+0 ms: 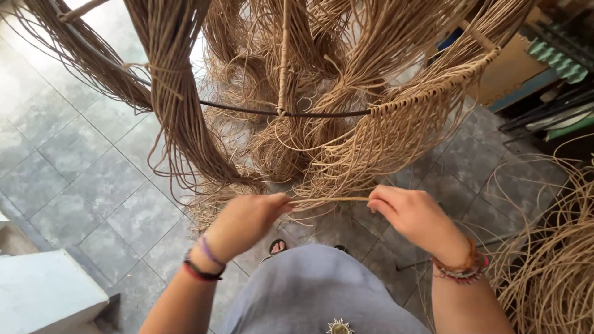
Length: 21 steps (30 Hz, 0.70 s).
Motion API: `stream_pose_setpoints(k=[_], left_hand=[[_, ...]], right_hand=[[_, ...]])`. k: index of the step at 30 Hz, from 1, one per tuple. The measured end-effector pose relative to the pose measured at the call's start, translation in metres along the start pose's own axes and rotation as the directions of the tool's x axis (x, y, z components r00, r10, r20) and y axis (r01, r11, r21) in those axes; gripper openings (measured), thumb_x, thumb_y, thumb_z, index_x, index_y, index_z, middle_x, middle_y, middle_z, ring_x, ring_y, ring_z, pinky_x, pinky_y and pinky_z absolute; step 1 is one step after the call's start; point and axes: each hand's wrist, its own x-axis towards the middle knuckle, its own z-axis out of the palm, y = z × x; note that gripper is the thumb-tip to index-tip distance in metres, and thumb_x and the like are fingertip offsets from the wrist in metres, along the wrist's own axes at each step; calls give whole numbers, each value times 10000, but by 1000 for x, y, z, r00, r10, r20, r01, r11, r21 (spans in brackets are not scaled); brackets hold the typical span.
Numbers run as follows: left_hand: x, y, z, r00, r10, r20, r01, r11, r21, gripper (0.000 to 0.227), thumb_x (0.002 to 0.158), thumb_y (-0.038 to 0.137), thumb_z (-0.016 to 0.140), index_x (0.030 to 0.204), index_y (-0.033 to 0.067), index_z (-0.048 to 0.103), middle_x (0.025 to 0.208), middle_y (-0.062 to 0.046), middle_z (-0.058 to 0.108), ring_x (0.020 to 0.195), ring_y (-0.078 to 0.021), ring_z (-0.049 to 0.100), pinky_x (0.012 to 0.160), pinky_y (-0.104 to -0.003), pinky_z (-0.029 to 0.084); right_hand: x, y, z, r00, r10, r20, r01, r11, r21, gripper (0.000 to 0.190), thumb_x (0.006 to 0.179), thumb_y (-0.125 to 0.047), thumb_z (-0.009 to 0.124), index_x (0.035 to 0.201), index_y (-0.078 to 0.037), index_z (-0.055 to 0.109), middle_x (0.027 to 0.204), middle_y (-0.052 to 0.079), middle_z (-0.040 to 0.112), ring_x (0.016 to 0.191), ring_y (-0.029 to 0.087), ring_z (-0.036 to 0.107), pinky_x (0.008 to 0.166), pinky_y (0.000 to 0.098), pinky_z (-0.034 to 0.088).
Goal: Weaving natural fibers around a circular frame to create a decorative object
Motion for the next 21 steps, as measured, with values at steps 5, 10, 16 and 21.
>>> stream_pose_setpoints(k=[5,10,16,21], left_hand=[[14,32,-3,966,220,-134,-234,967,-104,504,934,245,693,1365,43,525,1124,-230,710,1038,-432,701,850,-527,577],[30,24,22,983,147,-115,-177,927,-330,275,1054,325,474,1293,197,517,919,-134,754,850,-400,742,698,-529,575],[34,1,-4,993,79,-86,-93,979,-179,155,1037,325,537,1022,200,627,787,-86,757,805,-385,742,706,-499,586],[50,6,-25,990,124,-65,-137,954,-267,145,1021,255,546,977,154,640,786,-142,750,807,-415,732,692,-521,585]], right_hand=[[21,-27,37,990,-140,5,139,988,67,143,1009,-252,565,978,-179,684,859,22,772,831,258,769,720,332,606],[30,-48,14,981,-194,6,190,967,171,142,995,-204,584,991,-135,709,921,103,773,898,338,752,755,414,613],[38,-27,24,971,-102,-216,209,801,561,250,929,-28,667,1135,-89,794,893,56,733,546,119,710,501,235,583],[56,-9,1,973,-200,-114,230,832,504,299,952,-74,644,1213,-113,785,815,71,723,730,179,663,721,330,552]])
